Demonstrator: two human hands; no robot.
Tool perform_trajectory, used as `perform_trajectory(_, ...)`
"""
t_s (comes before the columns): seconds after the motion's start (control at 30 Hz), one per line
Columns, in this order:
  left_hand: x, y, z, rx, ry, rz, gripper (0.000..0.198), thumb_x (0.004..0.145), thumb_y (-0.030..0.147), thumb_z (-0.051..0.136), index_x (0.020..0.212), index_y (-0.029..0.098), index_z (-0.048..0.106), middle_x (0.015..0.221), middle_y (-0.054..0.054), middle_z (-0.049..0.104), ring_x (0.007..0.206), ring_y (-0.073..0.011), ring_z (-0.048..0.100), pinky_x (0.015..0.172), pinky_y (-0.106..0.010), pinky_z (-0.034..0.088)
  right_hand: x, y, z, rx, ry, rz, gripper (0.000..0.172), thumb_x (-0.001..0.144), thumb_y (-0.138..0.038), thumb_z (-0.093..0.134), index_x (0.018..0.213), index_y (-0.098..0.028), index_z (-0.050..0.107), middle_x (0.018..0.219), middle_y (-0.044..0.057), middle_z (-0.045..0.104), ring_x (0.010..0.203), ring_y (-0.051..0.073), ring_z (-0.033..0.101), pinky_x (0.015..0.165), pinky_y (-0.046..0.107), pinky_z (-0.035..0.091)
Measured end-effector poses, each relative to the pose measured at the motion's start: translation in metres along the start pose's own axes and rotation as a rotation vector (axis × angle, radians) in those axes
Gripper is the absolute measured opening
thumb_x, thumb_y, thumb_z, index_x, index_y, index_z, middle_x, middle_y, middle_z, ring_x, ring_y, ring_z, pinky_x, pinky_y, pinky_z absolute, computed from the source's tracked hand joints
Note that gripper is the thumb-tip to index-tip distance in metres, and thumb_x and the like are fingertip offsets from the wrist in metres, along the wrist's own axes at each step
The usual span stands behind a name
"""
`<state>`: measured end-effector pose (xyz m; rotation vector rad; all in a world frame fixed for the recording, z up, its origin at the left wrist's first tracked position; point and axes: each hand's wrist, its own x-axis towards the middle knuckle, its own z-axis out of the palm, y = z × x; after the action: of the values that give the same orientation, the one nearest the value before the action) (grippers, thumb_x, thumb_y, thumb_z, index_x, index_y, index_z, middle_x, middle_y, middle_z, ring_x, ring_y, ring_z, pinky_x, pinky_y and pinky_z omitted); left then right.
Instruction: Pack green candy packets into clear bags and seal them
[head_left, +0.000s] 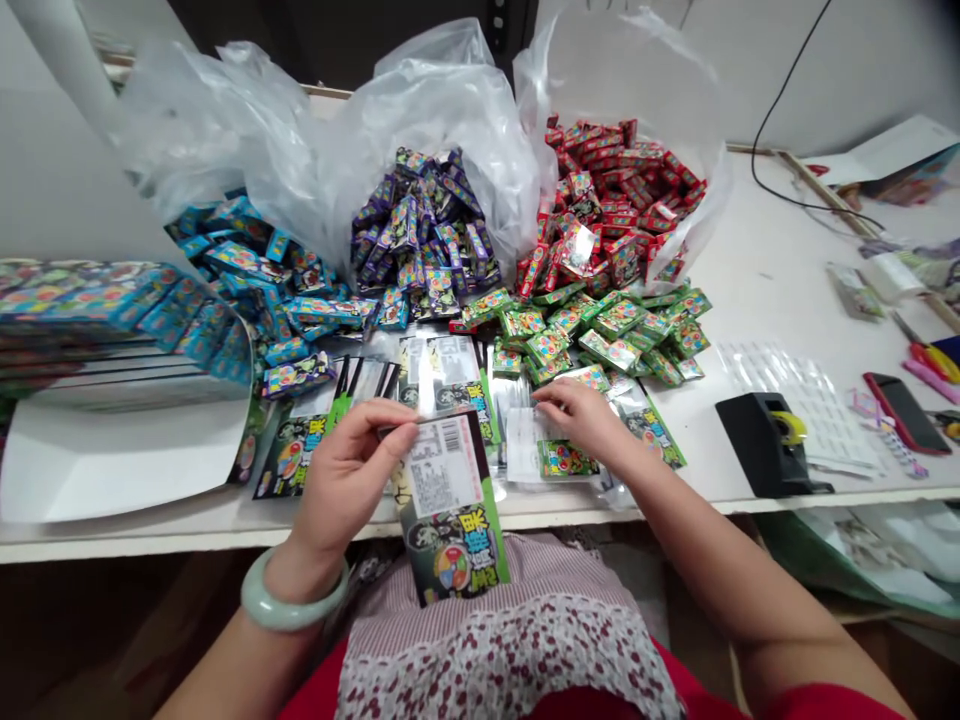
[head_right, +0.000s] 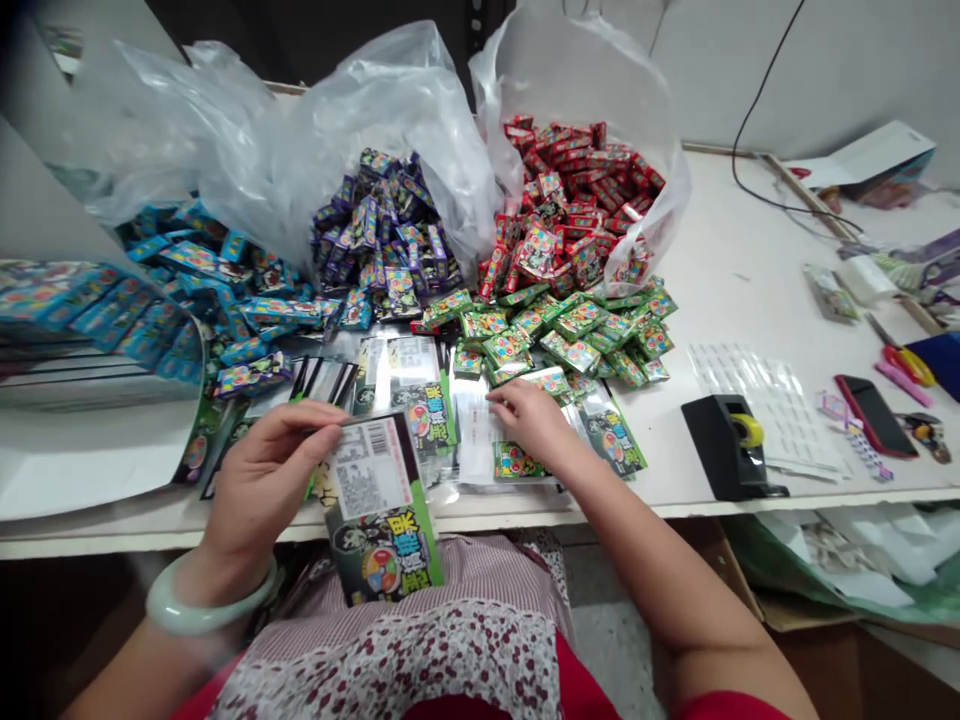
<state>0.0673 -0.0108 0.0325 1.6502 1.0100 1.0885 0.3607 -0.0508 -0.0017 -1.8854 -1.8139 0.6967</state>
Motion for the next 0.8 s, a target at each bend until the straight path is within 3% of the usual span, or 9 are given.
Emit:
perform_trajectory(0.1, 0.001, 0.000, 0.003, 0.003, -0.009, 0.003, 0.003, 0.085, 0.023, 0.062, 0.085, 0.021, 0.064, 0.088, -0.003, 0.065, 0.088, -0.0171, 0.061, 0.077, -0.029, 0.051, 0.002, -0.006, 0.009, -0.132, -0.047, 0.029, 0.016, 0.087, -0.020, 0.056, 0.093, -0.016, 0.069, 0.098, 0.011, 0.065, 0.090, 0.021, 0.059, 0.080, 0.033, 0.043)
perform_trajectory(0.23, 0.000, 0.002, 0.001, -0.004, -0.026, 0.022, 0.003, 0.087, 0.021, 0.060, 0.086, 0.021, 0.063, 0.088, -0.002, 0.064, 0.086, -0.0150, 0.060, 0.075, -0.026, 0.050, 0.002, -0.009, 0.014, -0.137, -0.057, 0.056, 0.012, 0.086, -0.019, 0.054, 0.082, -0.017, 0.065, 0.087, 0.007, 0.062, 0.082, 0.019, 0.057, 0.074, 0.031, 0.041)
perform_trajectory(0.5, 0.003, 0.001, 0.008, -0.053, -0.069, 0.066, 0.002, 0.087, 0.021, 0.060, 0.087, 0.020, 0.062, 0.084, -0.002, 0.063, 0.081, -0.0143, 0.060, 0.069, -0.026, 0.050, -0.008, 0.005, 0.004, 0.137, -0.080, 0.121, 0.011, 0.086, -0.026, 0.051, 0.079, -0.019, 0.056, 0.078, 0.003, 0.061, 0.075, 0.017, 0.055, 0.069, 0.031, 0.043)
perform_trajectory(0.6, 0.003, 0.004, 0.013, -0.072, -0.086, 0.077, 0.002, 0.087, 0.020, 0.060, 0.087, 0.020, 0.062, 0.083, -0.002, 0.063, 0.079, -0.0133, 0.059, 0.068, -0.026, 0.049, -0.005, -0.022, -0.018, 0.367, -0.114, 0.056, 0.014, 0.087, -0.032, 0.055, 0.081, -0.019, 0.057, 0.079, 0.002, 0.061, 0.073, 0.016, 0.056, 0.068, 0.031, 0.046)
perform_trajectory(0.67, 0.002, 0.007, 0.017, -0.075, -0.100, 0.079, 0.003, 0.088, 0.021, 0.059, 0.087, 0.020, 0.061, 0.083, -0.002, 0.063, 0.078, -0.0136, 0.059, 0.066, -0.026, 0.049, 0.001, -0.055, -0.035, 0.508, -0.172, -0.091, 0.016, 0.088, -0.035, 0.057, 0.083, -0.019, 0.058, 0.081, 0.002, 0.061, 0.075, 0.015, 0.056, 0.070, 0.030, 0.047)
perform_trajectory(0.8, 0.000, 0.013, 0.019, -0.069, -0.133, 0.080, 0.004, 0.089, 0.023, 0.058, 0.087, 0.020, 0.060, 0.083, -0.003, 0.063, 0.080, -0.0143, 0.060, 0.068, -0.028, 0.049, 0.018, -0.118, -0.054, 0.434, -0.334, -0.350, 0.014, 0.087, -0.032, 0.058, 0.079, -0.021, 0.062, 0.083, 0.002, 0.064, 0.078, 0.015, 0.058, 0.072, 0.030, 0.047)
